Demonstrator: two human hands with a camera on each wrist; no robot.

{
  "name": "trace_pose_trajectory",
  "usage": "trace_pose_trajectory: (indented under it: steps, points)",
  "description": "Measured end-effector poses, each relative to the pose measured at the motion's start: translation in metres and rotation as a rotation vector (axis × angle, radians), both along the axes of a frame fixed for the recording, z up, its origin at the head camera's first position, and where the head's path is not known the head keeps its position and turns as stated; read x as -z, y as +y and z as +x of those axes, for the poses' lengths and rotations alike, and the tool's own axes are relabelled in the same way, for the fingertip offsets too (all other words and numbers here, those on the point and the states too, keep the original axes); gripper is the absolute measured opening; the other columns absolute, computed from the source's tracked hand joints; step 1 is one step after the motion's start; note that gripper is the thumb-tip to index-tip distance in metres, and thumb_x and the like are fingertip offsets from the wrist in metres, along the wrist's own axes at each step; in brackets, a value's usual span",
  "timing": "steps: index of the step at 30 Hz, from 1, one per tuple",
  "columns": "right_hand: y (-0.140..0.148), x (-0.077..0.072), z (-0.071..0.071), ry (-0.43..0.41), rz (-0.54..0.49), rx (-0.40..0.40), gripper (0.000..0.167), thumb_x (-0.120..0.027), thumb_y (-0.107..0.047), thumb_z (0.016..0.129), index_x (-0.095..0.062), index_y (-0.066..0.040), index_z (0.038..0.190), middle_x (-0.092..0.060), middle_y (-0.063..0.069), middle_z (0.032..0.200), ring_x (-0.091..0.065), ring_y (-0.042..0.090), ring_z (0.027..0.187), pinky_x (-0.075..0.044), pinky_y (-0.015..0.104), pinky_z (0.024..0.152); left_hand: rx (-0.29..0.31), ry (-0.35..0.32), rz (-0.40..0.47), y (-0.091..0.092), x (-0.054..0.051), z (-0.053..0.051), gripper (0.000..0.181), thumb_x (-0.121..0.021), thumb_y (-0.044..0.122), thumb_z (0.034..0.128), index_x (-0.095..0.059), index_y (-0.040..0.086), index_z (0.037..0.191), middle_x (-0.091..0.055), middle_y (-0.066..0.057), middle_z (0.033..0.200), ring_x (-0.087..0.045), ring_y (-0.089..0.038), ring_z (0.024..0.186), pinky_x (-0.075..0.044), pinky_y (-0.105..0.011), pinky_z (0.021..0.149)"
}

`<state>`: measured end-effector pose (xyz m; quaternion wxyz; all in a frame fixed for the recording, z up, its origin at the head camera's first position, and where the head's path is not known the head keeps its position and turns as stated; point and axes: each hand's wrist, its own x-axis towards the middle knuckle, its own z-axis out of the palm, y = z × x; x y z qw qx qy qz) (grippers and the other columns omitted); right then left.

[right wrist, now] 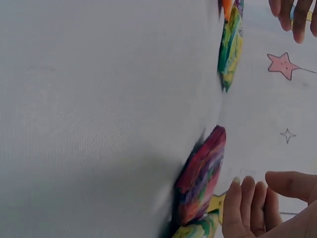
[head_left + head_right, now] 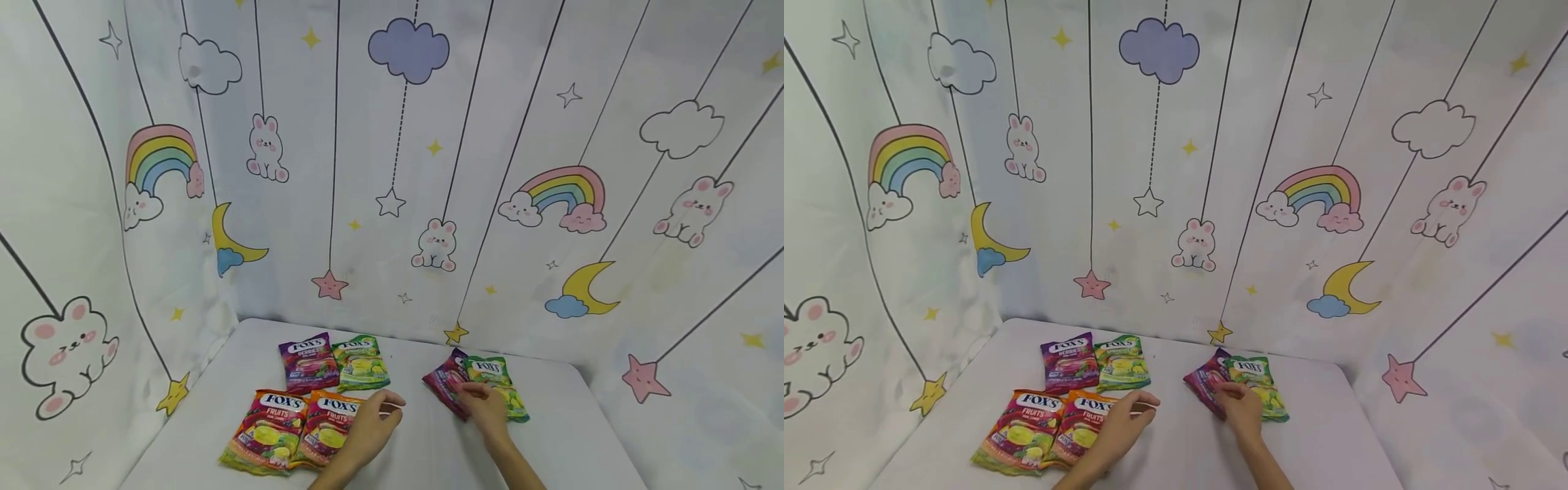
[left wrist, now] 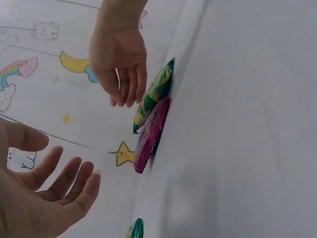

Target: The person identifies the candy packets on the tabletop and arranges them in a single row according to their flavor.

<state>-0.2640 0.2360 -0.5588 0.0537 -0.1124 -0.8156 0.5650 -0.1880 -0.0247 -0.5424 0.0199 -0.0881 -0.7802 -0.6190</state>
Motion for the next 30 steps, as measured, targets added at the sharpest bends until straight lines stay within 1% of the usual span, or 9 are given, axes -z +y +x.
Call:
trace_pose_trajectory:
  steps: [3, 4, 9, 12, 16, 19, 22, 27, 30]
  points:
    - [0.011, 0.001, 0.0, 0.025, 0.031, 0.015, 0.028, -0.076, -0.009, 0.091, -0.073, 0.003, 0.116, -0.074, 0.013, 0.104, -0.068, 0.019, 0.088, -0.057, 0.028, 0.072, 0.009, -0.014, 0.005, 0.004, 0.0, -0.005, 0.018, -0.065, 0.014, 0.098, -0.07, 0.005, 0.114, -0.071, -0.007, 0.114, -0.066, -0.021, 0.105, -0.055, -0.034, 0.087]
    - [0.014, 0.0, 0.001, 0.029, 0.026, 0.02, 0.028, -0.076, -0.009, 0.091, -0.073, 0.004, 0.117, -0.075, 0.014, 0.105, -0.068, 0.02, 0.088, -0.058, 0.028, 0.072, 0.014, -0.017, 0.004, 0.005, 0.0, -0.006, 0.018, -0.066, 0.014, 0.0978, -0.07, 0.006, 0.113, -0.071, -0.007, 0.114, -0.066, -0.02, 0.105, -0.055, -0.034, 0.087]
    - [0.03, -0.002, 0.002, 0.053, 0.048, 0.041, 0.028, -0.076, -0.009, 0.091, -0.074, 0.002, 0.116, -0.075, 0.014, 0.107, -0.067, 0.018, 0.091, -0.054, 0.022, 0.069, 0.041, -0.021, 0.005, 0.013, -0.004, -0.013, 0.017, -0.066, 0.015, 0.0985, -0.07, 0.008, 0.114, -0.071, -0.004, 0.115, -0.066, -0.019, 0.104, -0.056, -0.038, 0.087]
    - [0.038, -0.003, 0.004, 0.062, 0.082, 0.043, 0.028, -0.076, -0.011, 0.092, -0.074, 0.001, 0.117, -0.075, 0.012, 0.107, -0.067, 0.017, 0.093, -0.053, 0.021, 0.07, 0.041, -0.006, 0.009, 0.017, -0.007, -0.015, 0.016, -0.066, 0.014, 0.0978, -0.07, 0.008, 0.113, -0.071, -0.005, 0.115, -0.067, -0.021, 0.104, -0.056, -0.039, 0.086]
    - [0.048, -0.003, 0.005, 0.049, 0.118, 0.062, 0.026, -0.077, -0.015, 0.093, -0.075, -0.002, 0.117, -0.076, 0.01, 0.108, -0.068, 0.016, 0.094, -0.052, 0.02, 0.071, 0.046, 0.013, 0.022, 0.024, -0.008, -0.018, 0.017, -0.067, 0.013, 0.0959, -0.071, 0.007, 0.111, -0.072, -0.007, 0.115, -0.068, -0.023, 0.103, -0.056, -0.038, 0.084]
    - [0.055, -0.003, 0.005, 0.046, 0.138, 0.078, 0.025, -0.076, -0.015, 0.094, -0.076, -0.004, 0.116, -0.077, 0.01, 0.109, -0.068, 0.018, 0.096, -0.051, 0.02, 0.072, 0.062, 0.011, 0.034, 0.03, -0.007, -0.021, 0.018, -0.067, 0.013, 0.0959, -0.071, 0.007, 0.112, -0.071, -0.009, 0.114, -0.067, -0.023, 0.103, -0.055, -0.039, 0.082]
    - [0.061, -0.005, 0.005, 0.061, 0.148, 0.092, 0.023, -0.075, -0.013, 0.094, -0.075, -0.003, 0.115, -0.076, 0.013, 0.111, -0.068, 0.025, 0.102, -0.05, 0.019, 0.073, 0.074, 0.017, 0.034, 0.036, -0.006, -0.026, 0.019, -0.066, 0.014, 0.0961, -0.07, 0.006, 0.113, -0.072, -0.009, 0.115, -0.067, -0.023, 0.104, -0.055, -0.038, 0.082]
    - [0.07, -0.005, 0.004, 0.09, 0.19, 0.12, 0.024, -0.074, -0.011, 0.092, -0.074, -0.002, 0.114, -0.076, 0.016, 0.112, -0.068, 0.034, 0.107, -0.049, 0.017, 0.073, 0.09, 0.016, 0.016, 0.048, -0.005, -0.035, 0.019, -0.065, 0.017, 0.0972, -0.07, 0.008, 0.113, -0.071, -0.004, 0.115, -0.066, -0.02, 0.105, -0.055, -0.036, 0.082]
    - [0.076, -0.002, 0.002, 0.081, 0.206, 0.138, 0.025, -0.073, -0.011, 0.092, -0.074, -0.002, 0.116, -0.075, 0.017, 0.113, -0.068, 0.034, 0.108, -0.049, 0.02, 0.074, 0.109, 0.011, 0.0, 0.054, -0.006, -0.039, 0.017, -0.064, 0.015, 0.0982, -0.07, 0.009, 0.112, -0.07, -0.002, 0.113, -0.065, -0.02, 0.106, -0.056, -0.038, 0.083]
